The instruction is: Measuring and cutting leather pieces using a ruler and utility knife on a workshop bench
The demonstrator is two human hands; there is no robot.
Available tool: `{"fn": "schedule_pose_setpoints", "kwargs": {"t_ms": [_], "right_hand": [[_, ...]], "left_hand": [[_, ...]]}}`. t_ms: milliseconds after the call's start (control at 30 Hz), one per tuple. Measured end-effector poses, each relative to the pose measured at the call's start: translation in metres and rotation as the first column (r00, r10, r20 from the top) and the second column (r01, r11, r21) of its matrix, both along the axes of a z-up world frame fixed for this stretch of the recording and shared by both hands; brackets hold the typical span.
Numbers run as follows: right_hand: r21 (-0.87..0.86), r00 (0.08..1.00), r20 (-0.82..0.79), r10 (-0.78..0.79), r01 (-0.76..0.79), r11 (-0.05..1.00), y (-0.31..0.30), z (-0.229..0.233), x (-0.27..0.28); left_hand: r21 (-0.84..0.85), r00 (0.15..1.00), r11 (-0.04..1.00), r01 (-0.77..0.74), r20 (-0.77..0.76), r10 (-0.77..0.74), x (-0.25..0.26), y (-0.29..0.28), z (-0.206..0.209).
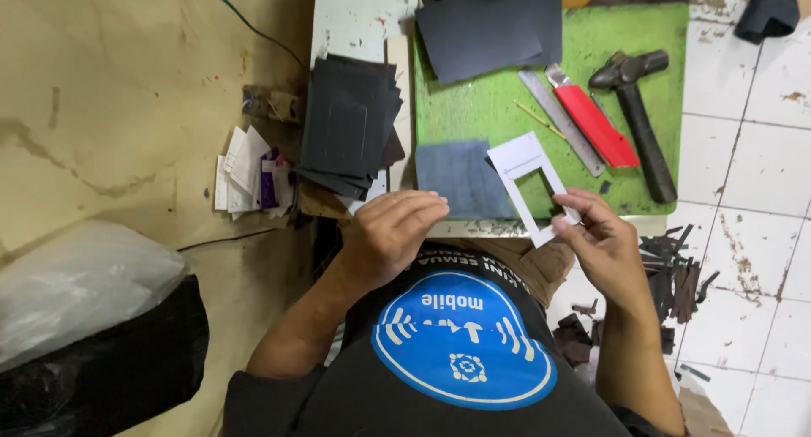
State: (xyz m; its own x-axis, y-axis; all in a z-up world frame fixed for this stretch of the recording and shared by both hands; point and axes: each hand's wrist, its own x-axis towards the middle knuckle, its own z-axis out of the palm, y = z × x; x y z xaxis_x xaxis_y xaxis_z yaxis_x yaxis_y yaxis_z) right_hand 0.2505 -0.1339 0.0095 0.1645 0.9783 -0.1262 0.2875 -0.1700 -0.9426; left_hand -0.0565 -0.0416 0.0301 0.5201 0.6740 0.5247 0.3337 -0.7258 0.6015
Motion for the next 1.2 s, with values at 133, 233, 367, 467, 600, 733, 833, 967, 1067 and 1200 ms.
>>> {"fn": "schedule_pose_setpoints", "kwargs": {"t_ms": [133, 233, 367, 467, 600, 733, 833, 967, 1067, 1200], "right_hand": [[-0.064, 0.968, -0.182, -0.176, 0.167, 0.984, 0.008, -0.037, 0.015], [-0.099, 0.982, -0.113, -0.151, 0.14, 0.985, 0.018, -0.018, 0.012], [-0.113, 0.996, -0.046, -0.076, 0.07, 0.991, 0.02, -0.004, 0.021], [-0.172, 0.994, -0.043, -0.101, 0.092, 0.981, 0.015, 0.001, 0.03], [-0.194, 0.989, -0.028, -0.144, 0.136, 0.972, 0.019, 0.012, 0.032], [-0.154, 0.987, -0.051, -0.151, 0.142, 0.978, 0.03, 0.015, 0.018], [-0.091, 0.985, -0.067, -0.157, 0.151, 0.984, 0.041, 0.012, -0.003], [0.042, 0.993, 0.099, -0.063, 0.059, 0.997, 0.061, 0.001, -0.034], [0.104, 0.97, 0.242, -0.004, -0.022, 0.994, 0.074, -0.006, -0.051], [0.164, 0.905, 0.422, 0.064, -0.145, 0.976, 0.088, -0.012, -0.06]], "left_hand": [[-0.12, 0.986, 0.984, -0.131, 0.09, 0.142, 0.008, 0.028, -0.005], [-0.296, 0.981, 0.944, -0.147, 0.081, 0.178, 0.02, 0.062, -0.003], [-0.55, 0.978, 0.819, -0.162, 0.021, 0.207, 0.031, 0.097, -0.033], [-0.624, 0.977, 0.757, -0.196, -0.061, 0.202, 0.039, 0.106, -0.046], [-0.628, 0.97, 0.74, -0.242, -0.136, 0.202, 0.046, 0.107, -0.052], [-0.539, 0.971, 0.808, -0.237, -0.148, 0.186, 0.038, 0.102, -0.046], [-0.16, 0.961, 0.963, -0.217, -0.207, 0.182, 0.025, 0.094, -0.03], [-0.103, 0.952, 0.992, -0.076, -0.303, 0.042, 0.009, 0.072, -0.043], [-0.018, 0.928, 0.999, -0.04, -0.37, 0.031, 0.004, 0.064, -0.043], [0.001, 0.91, 0.998, -0.069, -0.409, 0.064, 0.004, 0.062, -0.051]]}}
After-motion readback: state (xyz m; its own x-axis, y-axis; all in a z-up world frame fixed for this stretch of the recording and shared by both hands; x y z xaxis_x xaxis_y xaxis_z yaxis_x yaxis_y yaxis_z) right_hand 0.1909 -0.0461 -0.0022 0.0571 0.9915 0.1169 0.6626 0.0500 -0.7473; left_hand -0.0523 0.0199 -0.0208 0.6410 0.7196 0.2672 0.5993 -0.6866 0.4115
